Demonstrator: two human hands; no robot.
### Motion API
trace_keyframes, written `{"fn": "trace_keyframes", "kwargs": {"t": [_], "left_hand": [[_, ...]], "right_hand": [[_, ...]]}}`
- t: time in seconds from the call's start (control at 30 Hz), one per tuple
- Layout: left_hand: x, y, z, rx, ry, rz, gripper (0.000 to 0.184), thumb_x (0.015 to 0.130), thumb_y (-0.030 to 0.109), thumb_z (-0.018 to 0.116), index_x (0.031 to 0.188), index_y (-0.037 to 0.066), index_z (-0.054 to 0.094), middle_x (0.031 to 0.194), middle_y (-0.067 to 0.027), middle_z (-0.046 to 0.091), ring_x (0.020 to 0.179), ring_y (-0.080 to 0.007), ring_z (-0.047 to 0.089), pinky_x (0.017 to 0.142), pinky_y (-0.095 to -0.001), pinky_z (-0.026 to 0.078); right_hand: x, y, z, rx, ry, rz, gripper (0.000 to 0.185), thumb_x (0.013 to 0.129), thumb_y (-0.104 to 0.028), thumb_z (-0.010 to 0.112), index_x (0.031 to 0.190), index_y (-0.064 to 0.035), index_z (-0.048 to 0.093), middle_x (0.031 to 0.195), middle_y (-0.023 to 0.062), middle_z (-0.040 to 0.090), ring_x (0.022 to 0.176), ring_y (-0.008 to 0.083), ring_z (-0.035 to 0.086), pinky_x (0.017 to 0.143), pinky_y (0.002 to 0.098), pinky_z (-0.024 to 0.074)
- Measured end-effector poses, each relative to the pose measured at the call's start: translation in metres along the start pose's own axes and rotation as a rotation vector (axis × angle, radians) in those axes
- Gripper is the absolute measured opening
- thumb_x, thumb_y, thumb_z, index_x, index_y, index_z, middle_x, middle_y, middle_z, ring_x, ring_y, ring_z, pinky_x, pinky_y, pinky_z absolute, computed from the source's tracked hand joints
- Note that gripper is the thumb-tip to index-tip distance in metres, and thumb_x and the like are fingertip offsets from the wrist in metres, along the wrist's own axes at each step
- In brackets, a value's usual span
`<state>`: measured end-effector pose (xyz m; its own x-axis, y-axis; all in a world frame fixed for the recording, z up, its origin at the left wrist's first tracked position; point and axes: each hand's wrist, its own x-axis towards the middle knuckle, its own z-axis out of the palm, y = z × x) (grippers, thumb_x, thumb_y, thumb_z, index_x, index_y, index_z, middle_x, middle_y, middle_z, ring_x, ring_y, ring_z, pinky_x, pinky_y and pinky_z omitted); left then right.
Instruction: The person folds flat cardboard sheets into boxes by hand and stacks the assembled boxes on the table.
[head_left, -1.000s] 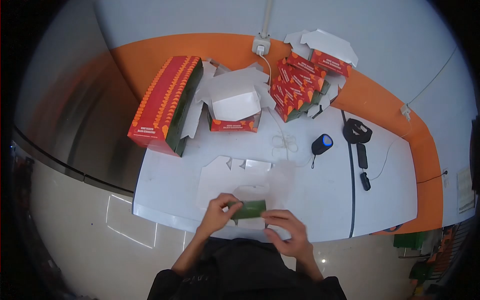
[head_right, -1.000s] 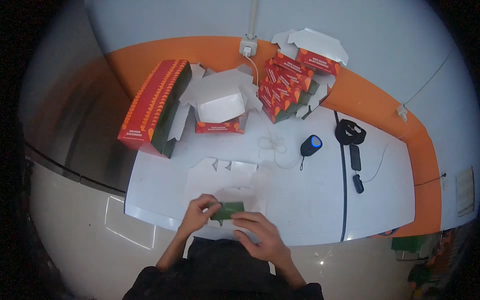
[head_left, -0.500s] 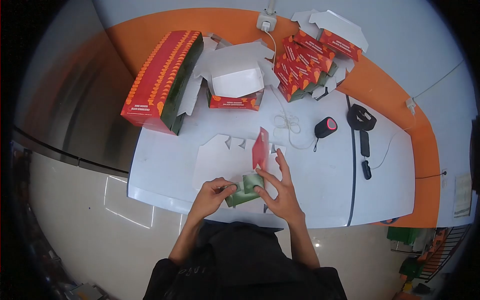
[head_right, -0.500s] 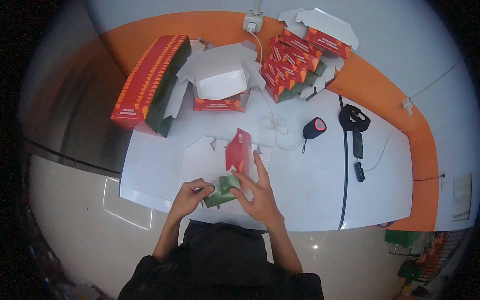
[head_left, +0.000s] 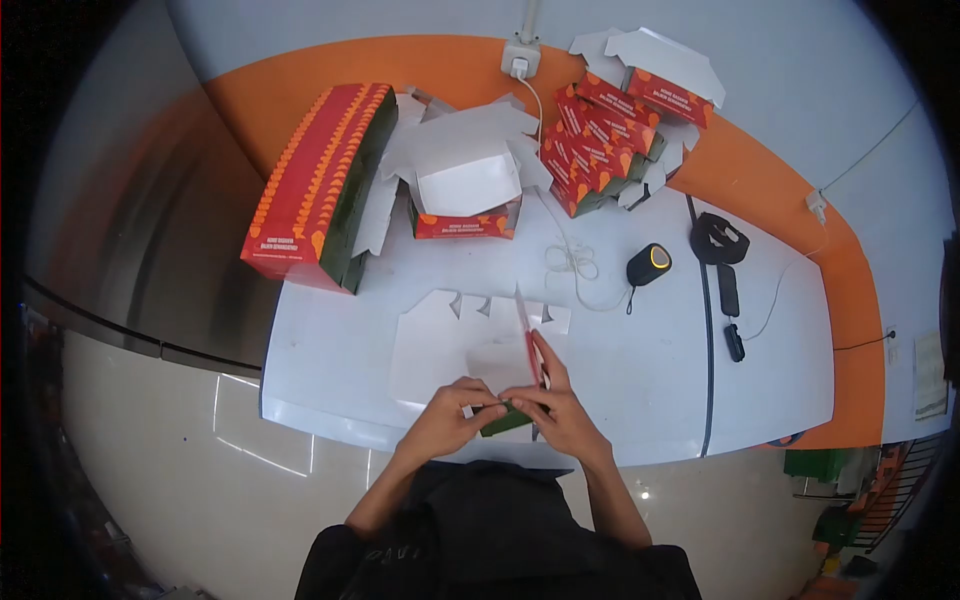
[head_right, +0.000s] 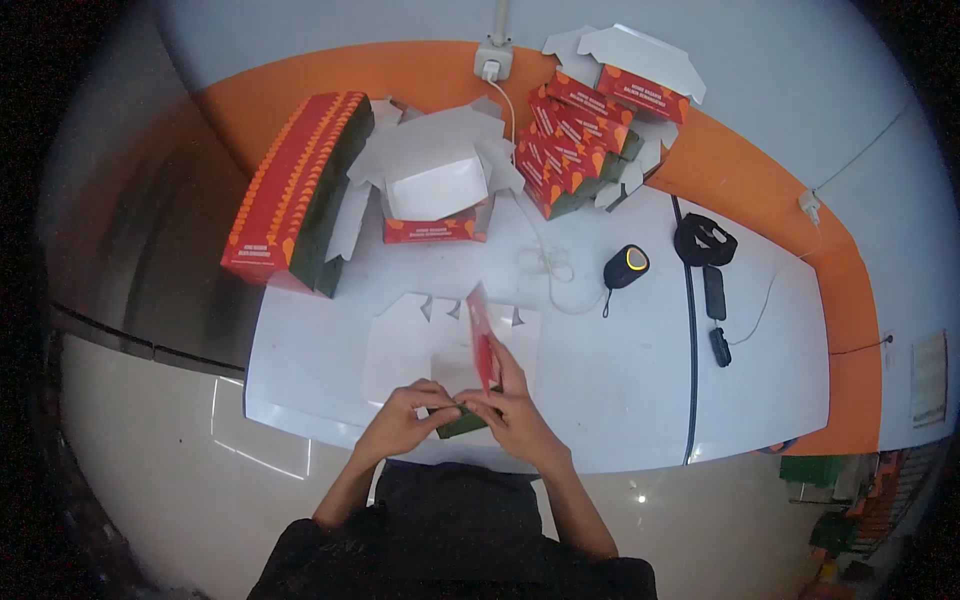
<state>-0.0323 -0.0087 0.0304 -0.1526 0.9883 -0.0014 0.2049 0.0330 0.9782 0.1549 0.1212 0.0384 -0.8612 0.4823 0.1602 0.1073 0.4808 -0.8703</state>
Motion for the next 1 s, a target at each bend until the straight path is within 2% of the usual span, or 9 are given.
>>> {"fn": "trace_keyframes", "kwargs": {"t": [0.23, 0.37, 0.43, 0.6, 0.7, 0.8, 0.87, 0.9, 1.0], "left_hand": [[0.029, 0.086, -0.042, 0.198, 0.417, 0.227, 0.010, 0.085, 0.004, 0.080, 0.094, 0.001, 0.078, 0.087, -0.0105, 0.070, 0.085, -0.0262, 0.065, 0.079, -0.0369, 0.051], [0.132, 0.147, -0.097, 0.663, 0.633, 0.483, 0.010, 0.088, 0.010, 0.076, 0.090, 0.000, 0.076, 0.084, -0.0149, 0.068, 0.080, -0.0318, 0.064, 0.075, -0.0387, 0.050], [0.202, 0.173, -0.127, 0.779, 0.762, 0.526, 0.021, 0.091, 0.020, 0.073, 0.092, 0.000, 0.077, 0.087, -0.0169, 0.070, 0.085, -0.0335, 0.066, 0.076, -0.0436, 0.050], [0.339, 0.176, -0.183, 0.883, 0.623, 0.343, 0.050, 0.092, 0.039, 0.072, 0.132, 0.008, 0.069, 0.134, -0.0212, 0.064, 0.128, -0.0436, 0.055, 0.106, -0.0491, 0.048], [0.340, 0.142, -0.173, 1.134, 0.721, 0.666, 0.058, 0.094, 0.037, 0.072, 0.142, 0.007, 0.060, 0.144, -0.0209, 0.058, 0.136, -0.0419, 0.053, 0.114, -0.0438, 0.042], [0.279, 0.087, -0.142, 0.643, 0.258, 0.701, 0.051, 0.093, 0.022, 0.075, 0.139, 0.006, 0.060, 0.142, -0.0198, 0.059, 0.136, -0.0365, 0.053, 0.117, -0.0491, 0.038], [0.202, 0.032, -0.098, 0.292, 0.018, 0.206, 0.042, 0.089, 0.015, 0.078, 0.128, 0.006, 0.065, 0.132, -0.0140, 0.065, 0.130, -0.0333, 0.057, 0.112, -0.0440, 0.042], [0.169, -0.014, -0.079, 0.487, -0.090, 0.442, 0.037, 0.089, 0.019, 0.079, 0.123, 0.008, 0.068, 0.129, -0.0125, 0.066, 0.124, -0.0322, 0.060, 0.109, -0.0431, 0.044], [0.053, -0.094, 0.005, 0.463, -0.490, 0.246, 0.059, 0.085, 0.038, 0.081, 0.135, 0.011, 0.064, 0.138, -0.0140, 0.061, 0.134, -0.0346, 0.053, 0.115, -0.0489, 0.038]], "right_hand": [[-0.027, -0.024, -0.015, 0.203, 0.571, -0.174, 0.046, 0.094, -0.007, 0.069, 0.139, 0.0015, 0.062, 0.167, 0.0274, 0.023, 0.152, 0.0385, 0.032, 0.120, 0.0520, 0.0328], [-0.032, -0.012, -0.019, 0.261, 0.660, 0.064, 0.062, 0.094, -0.001, 0.066, 0.152, 0.0020, 0.045, 0.162, 0.0237, 0.034, 0.144, 0.0351, 0.045, 0.113, 0.0473, 0.0439], [-0.039, 0.000, -0.015, 0.238, 0.622, 0.220, 0.068, 0.094, 0.001, 0.066, 0.155, 0.0016, 0.038, 0.160, 0.0220, 0.038, 0.140, 0.0338, 0.050, 0.109, 0.0449, 0.0483], [-0.067, 0.024, 0.009, 0.159, 0.518, 0.361, 0.079, 0.093, -0.005, 0.071, 0.159, 0.0005, 0.028, 0.157, 0.0228, 0.042, 0.134, 0.0351, 0.055, 0.107, 0.0450, 0.0500], [-0.086, 0.034, 0.026, 0.134, 0.476, 0.465, 0.084, 0.092, -0.009, 0.073, 0.160, -0.0003, 0.025, 0.156, 0.0243, 0.042, 0.132, 0.0368, 0.056, 0.107, 0.0469, 0.0489], [-0.104, 0.069, 0.037, -0.044, 0.430, 0.510, 0.094, 0.089, -0.017, 0.079, 0.162, -0.0040, 0.022, 0.154, 0.0292, 0.041, 0.135, 0.0418, 0.050, 0.110, 0.0521, 0.0441], [-0.113, 0.078, 0.041, -0.209, 0.351, 0.613, 0.097, 0.085, -0.020, 0.083, 0.160, -0.0017, 0.024, 0.152, 0.0314, 0.039, 0.136, 0.0469, 0.046, 0.112, 0.0511, 0.0423], [-0.114, 0.079, 0.045, -0.292, 0.309, 0.667, 0.098, 0.084, -0.022, 0.084, 0.159, -0.0006, 0.026, 0.152, 0.0325, 0.039, 0.136, 0.0494, 0.044, 0.114, 0.0506, 0.0414], [-0.115, 0.075, 0.050, -0.342, 0.159, 0.714, 0.106, 0.076, -0.025, 0.090, 0.160, -0.0078, 0.028, 0.149, 0.0326, 0.039, 0.135, 0.0509, 0.042, 0.109, 0.0539, 0.0442]]}}
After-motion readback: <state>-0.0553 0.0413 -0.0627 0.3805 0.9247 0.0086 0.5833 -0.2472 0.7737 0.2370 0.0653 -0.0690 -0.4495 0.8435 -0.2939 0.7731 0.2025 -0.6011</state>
